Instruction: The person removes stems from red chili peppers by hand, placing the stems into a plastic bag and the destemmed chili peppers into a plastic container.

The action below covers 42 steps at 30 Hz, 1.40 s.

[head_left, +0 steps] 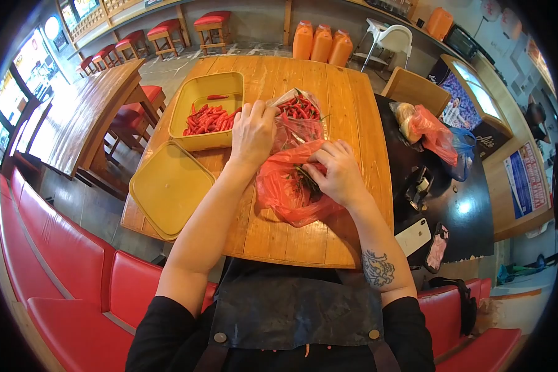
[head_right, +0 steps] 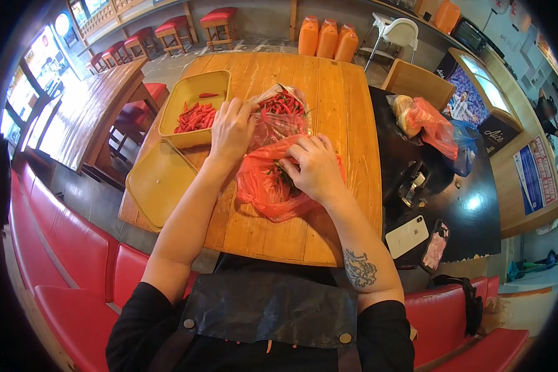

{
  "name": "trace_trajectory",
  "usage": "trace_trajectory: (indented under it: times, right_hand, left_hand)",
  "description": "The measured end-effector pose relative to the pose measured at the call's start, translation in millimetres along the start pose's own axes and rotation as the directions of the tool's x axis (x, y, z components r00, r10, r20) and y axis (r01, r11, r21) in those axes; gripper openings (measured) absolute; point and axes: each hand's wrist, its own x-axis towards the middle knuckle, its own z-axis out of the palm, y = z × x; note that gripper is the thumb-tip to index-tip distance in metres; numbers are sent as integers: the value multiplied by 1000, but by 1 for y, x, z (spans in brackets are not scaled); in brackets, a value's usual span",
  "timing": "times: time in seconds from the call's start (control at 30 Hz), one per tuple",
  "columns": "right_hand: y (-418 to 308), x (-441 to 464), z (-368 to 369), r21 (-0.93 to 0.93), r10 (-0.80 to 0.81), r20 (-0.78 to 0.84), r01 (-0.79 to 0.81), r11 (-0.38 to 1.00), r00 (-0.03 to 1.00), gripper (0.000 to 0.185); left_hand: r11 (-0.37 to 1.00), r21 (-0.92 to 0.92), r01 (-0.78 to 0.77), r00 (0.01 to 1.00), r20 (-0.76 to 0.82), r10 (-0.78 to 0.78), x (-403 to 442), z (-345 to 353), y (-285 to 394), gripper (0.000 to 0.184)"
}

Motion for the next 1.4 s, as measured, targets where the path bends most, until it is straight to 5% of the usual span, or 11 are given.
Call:
trace_trajectory:
  times: [0.27, 0.33, 0.53, 0.77, 0.83, 0.87, 0.93, 0.97, 1.17, 1.4]
  right_hand:
    - [-2, 1, 0, 7, 0, 15, 0, 1000, 1000, 15]
    - [-2, 1, 1, 5, -6, 10, 6, 1000, 1000, 15]
    - [-1, 2, 2, 31, -47, -44, 48, 998, 998, 14]
    - [0, 1, 1, 14, 4, -24, -3, 1000, 1000, 14]
    - [-3, 3, -1, 10, 18, -55, -18, 1000, 998, 14]
    - [-6, 4, -2, 84, 76, -129, -66, 994, 989, 15]
    - [-8, 6, -3, 156, 141, -198, -111, 981, 970, 16]
    - [-8, 6, -3, 226, 179, -209, -131, 965, 961, 16]
    - [3, 4, 1, 307, 201, -213, -129, 943, 956, 14]
    - [-3, 6, -5, 376, 240, -249, -135, 917, 938, 11]
  left_hand:
    - [999, 47, -14, 998, 57, 11, -2, 2, -3, 23]
    - [987, -130, -93, 983, 148, 112, -6, 12, -5, 21]
    - [993, -80, -86, 908, 405, 111, -13, 13, -7, 17]
    - [986, -169, -7, 987, 160, 35, -1, 2, 5, 16]
    - [763, -543, 350, 935, 255, -247, 2, -6, 17, 15]
    - [762, -545, 350, 935, 257, -245, 2, -9, 24, 15]
    - [119, -809, 575, 800, 526, -290, -1, -11, 35, 12]
    - [20, -814, 580, 795, 560, -234, -3, -9, 36, 14]
    - [142, -851, 505, 862, 489, -136, -9, -7, 35, 16]
    - [278, -778, 563, 821, 566, -79, -9, -13, 36, 18]
